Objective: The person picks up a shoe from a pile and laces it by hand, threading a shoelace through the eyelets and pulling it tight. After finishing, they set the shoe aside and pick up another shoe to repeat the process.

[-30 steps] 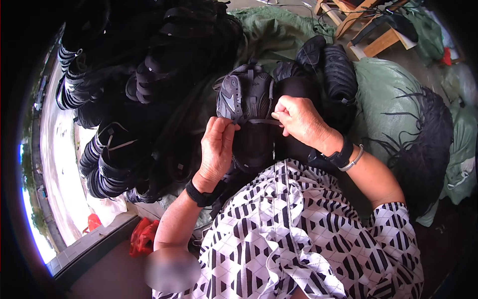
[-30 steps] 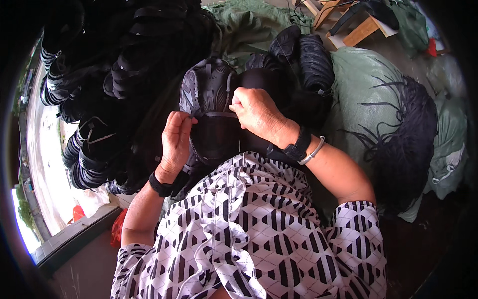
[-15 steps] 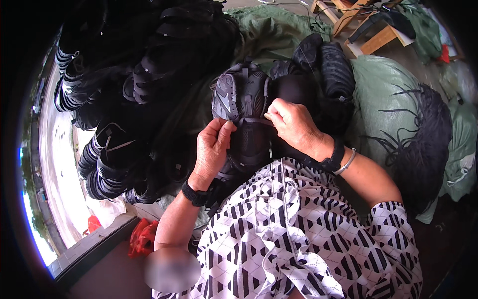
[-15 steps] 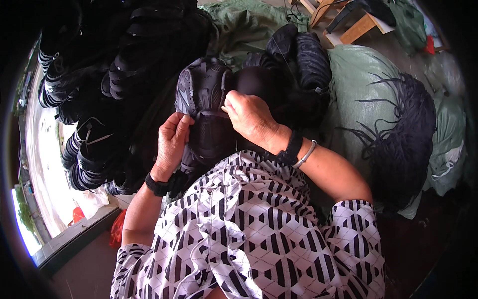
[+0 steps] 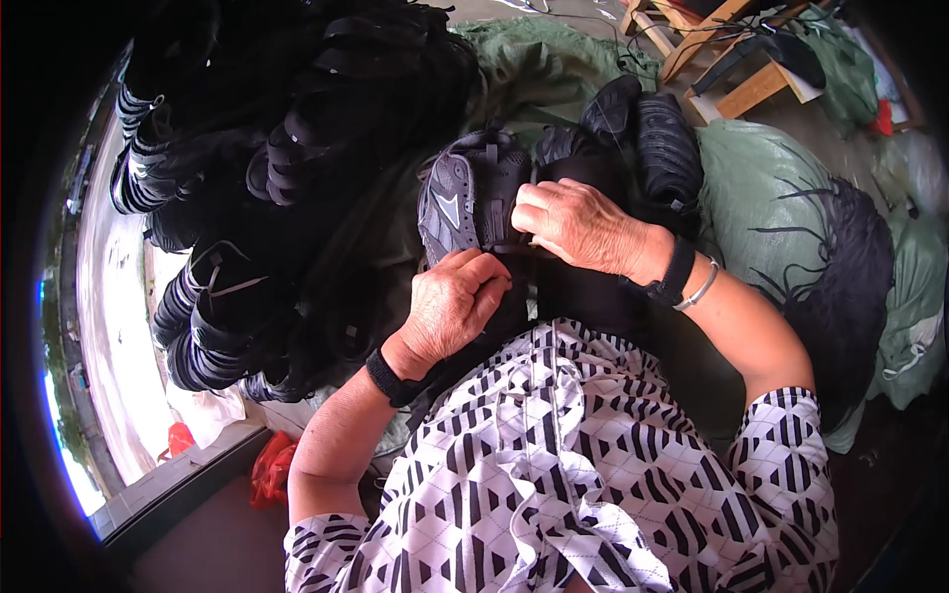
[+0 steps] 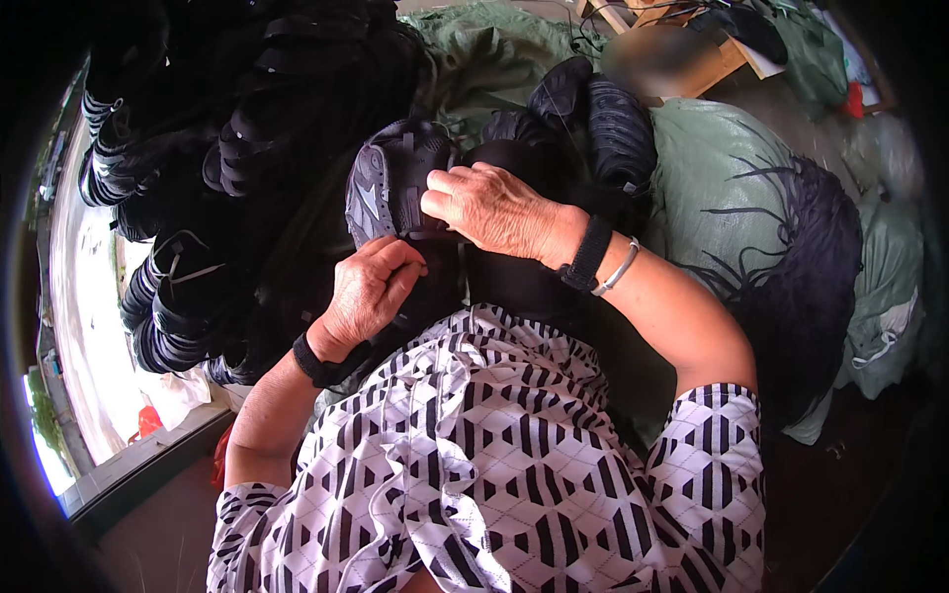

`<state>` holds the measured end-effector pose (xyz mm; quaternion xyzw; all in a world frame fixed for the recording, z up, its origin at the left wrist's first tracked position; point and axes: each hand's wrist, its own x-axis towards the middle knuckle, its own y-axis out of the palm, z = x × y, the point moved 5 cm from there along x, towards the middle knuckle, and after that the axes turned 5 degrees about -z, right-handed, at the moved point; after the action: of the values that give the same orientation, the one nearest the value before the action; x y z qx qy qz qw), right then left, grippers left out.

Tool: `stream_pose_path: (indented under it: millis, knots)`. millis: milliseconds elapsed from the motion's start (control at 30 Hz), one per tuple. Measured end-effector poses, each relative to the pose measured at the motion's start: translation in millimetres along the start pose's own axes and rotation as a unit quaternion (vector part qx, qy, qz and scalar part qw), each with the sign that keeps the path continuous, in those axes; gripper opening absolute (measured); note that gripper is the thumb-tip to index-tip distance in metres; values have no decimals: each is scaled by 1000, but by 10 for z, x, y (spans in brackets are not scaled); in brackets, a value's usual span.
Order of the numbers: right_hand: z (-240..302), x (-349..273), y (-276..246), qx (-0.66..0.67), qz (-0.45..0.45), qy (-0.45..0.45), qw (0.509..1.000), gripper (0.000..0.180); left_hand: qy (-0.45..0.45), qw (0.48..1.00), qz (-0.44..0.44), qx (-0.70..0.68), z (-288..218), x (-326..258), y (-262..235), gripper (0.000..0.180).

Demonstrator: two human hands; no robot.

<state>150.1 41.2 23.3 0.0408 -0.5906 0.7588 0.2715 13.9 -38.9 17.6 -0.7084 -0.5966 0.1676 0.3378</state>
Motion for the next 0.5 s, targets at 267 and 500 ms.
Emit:
stream_pose_path:
  millis: [267,500]
  knots:
    - [-102,48,93,38,82,-81,993,24,-14,1000,-14,10,6,-52,15,8]
    - [-66,48,148,11,163,30,986,15,-16,1000,-11,-18,8,-56,12,6]
